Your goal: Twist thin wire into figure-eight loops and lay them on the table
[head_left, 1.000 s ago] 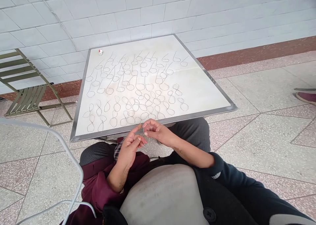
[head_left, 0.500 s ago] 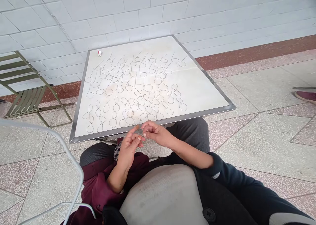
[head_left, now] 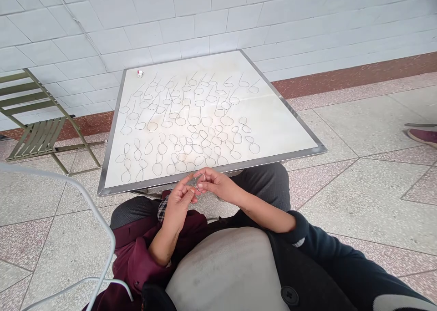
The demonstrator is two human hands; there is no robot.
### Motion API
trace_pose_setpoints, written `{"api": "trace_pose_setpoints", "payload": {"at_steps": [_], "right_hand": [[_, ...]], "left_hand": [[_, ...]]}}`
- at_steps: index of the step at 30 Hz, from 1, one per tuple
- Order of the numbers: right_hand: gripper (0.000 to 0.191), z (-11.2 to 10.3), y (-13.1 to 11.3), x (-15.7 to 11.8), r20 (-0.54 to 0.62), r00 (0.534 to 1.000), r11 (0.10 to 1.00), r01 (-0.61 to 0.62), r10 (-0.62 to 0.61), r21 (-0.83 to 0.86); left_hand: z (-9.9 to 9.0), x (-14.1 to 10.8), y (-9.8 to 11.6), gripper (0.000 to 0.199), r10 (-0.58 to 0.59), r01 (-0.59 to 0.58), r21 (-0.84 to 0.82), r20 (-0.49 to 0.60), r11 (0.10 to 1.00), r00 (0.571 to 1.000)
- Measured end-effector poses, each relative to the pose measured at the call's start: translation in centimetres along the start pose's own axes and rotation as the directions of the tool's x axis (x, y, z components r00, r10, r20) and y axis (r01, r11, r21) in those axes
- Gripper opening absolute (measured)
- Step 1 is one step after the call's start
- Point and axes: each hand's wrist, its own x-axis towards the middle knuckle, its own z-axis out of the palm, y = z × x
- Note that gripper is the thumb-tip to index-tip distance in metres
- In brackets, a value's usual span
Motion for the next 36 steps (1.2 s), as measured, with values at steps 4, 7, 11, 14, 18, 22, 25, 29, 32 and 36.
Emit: {"api": "trace_pose_setpoints", "payload": {"at_steps": [4,7,11,14,18,22,25,29,32,36], "right_hand": [[0.029,-0.1,0.5,0.0,-0.016,1.000,1.000,0.001,-0.001,-0.028],[0.029,-0.2,0.9,0.0,-0.021,1.000,0.996,0.016,-0.018,-0.089],[0.027,-0.1,1.1,-0.1,-0.033,0.998,0.989,0.048,-0.053,-0.140],[0.024,0.0,1.3,0.0,-0.069,0.996,0.988,0.052,-0.063,-0.144],[0.024,0.1,1.9,0.0,-0.095,0.994,0.985,0.037,-0.054,-0.169],[0.023,0.3,2.2,0.1,-0.107,0.993,0.988,0.024,-0.041,-0.155],[0.020,0.5,2.2,0.2,-0.133,0.991,0.991,0.017,-0.035,-0.133],[0.023,0.5,1.9,0.1,-0.133,0.991,1.000,0.003,-0.007,-0.031],[0.031,0.2,1.8,-0.1,-0.073,0.997,0.998,-0.019,0.023,0.052],[0.033,0.1,1.7,-0.3,-0.058,0.998,0.999,0.009,-0.007,0.034]], "left_hand": [[0.1,-0.1,0.2,0.046,-0.022,0.022,-0.023,-0.010,1.000,1.000],[0.2,0.0,0.3,0.046,-0.083,0.078,-0.121,-0.034,0.990,0.996],[0.1,0.1,0.2,0.046,-0.171,0.161,-0.232,-0.024,0.959,0.985],[0.0,0.2,0.2,0.045,-0.190,0.175,-0.235,-0.043,0.956,0.981],[0.0,0.1,0.3,0.047,-0.184,0.169,-0.197,-0.060,0.966,0.981],[0.1,0.0,0.3,0.051,-0.175,0.161,-0.169,-0.073,0.972,0.982],[0.1,0.0,0.2,0.052,-0.172,0.156,-0.163,-0.086,0.974,0.981],[0.1,0.0,0.4,0.051,-0.166,0.149,-0.170,-0.090,0.974,0.982],[0.1,-0.1,0.6,0.052,-0.167,0.148,-0.181,-0.094,0.972,0.981],[0.1,-0.1,0.7,0.052,-0.176,0.156,-0.214,-0.082,0.964,0.981]]}}
